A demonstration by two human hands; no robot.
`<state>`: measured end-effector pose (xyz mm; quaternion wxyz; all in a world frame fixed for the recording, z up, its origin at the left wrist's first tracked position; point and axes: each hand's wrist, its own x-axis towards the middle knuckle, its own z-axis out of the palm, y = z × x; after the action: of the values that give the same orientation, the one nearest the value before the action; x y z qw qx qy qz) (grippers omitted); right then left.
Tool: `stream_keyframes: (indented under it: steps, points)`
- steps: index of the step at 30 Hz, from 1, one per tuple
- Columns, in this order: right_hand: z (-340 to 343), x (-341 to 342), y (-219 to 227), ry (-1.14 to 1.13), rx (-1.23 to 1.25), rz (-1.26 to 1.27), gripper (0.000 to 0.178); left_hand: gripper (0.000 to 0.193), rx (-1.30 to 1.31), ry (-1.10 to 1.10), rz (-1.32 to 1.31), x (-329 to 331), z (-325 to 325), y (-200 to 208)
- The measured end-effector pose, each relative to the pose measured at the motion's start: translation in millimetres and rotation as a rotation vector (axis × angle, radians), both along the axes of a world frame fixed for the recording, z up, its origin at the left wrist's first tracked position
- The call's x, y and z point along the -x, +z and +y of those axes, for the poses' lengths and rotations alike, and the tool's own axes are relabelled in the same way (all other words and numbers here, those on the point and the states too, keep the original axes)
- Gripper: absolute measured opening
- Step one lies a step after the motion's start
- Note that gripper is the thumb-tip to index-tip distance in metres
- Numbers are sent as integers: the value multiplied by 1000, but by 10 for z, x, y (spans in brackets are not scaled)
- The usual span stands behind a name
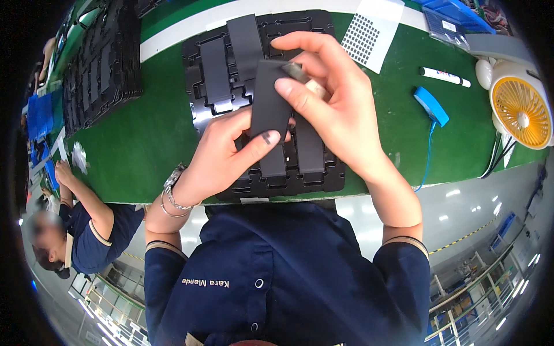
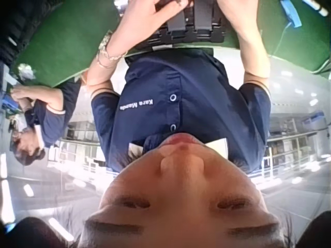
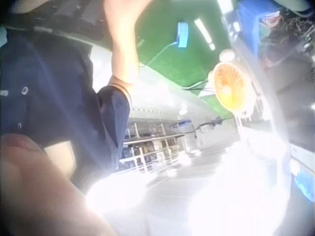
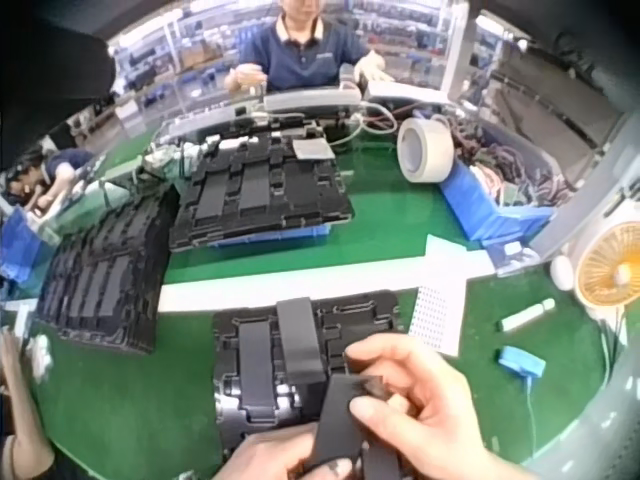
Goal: The person is seen writing on a piece of paper and then assembling some small black plastic parts into a larger tray.
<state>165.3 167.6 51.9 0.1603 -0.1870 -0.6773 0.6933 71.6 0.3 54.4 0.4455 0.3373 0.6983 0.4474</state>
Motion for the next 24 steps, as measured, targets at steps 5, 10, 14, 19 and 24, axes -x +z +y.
stream_keyframes:
  steps: [5, 10, 14, 19, 24]
  points:
    - [408, 112, -110, -198, -363, -29, 27, 48, -148, 12, 1033, 412, 129, -208]
    - [517, 222, -292, -199, -431, -87, 23, 59, -18, -66, 1208, 653, 256, -358]
    - [517, 268, -324, -91, -573, -149, 21, 60, 27, -97, 1174, 527, 183, -324]
    - [324, 262, -202, -188, -898, -134, 17, 56, -48, -51, 1037, 374, 79, -243]
    - [100, 16, -74, 153, -466, -112, 13, 27, -217, 135, 412, 289, -45, -48]
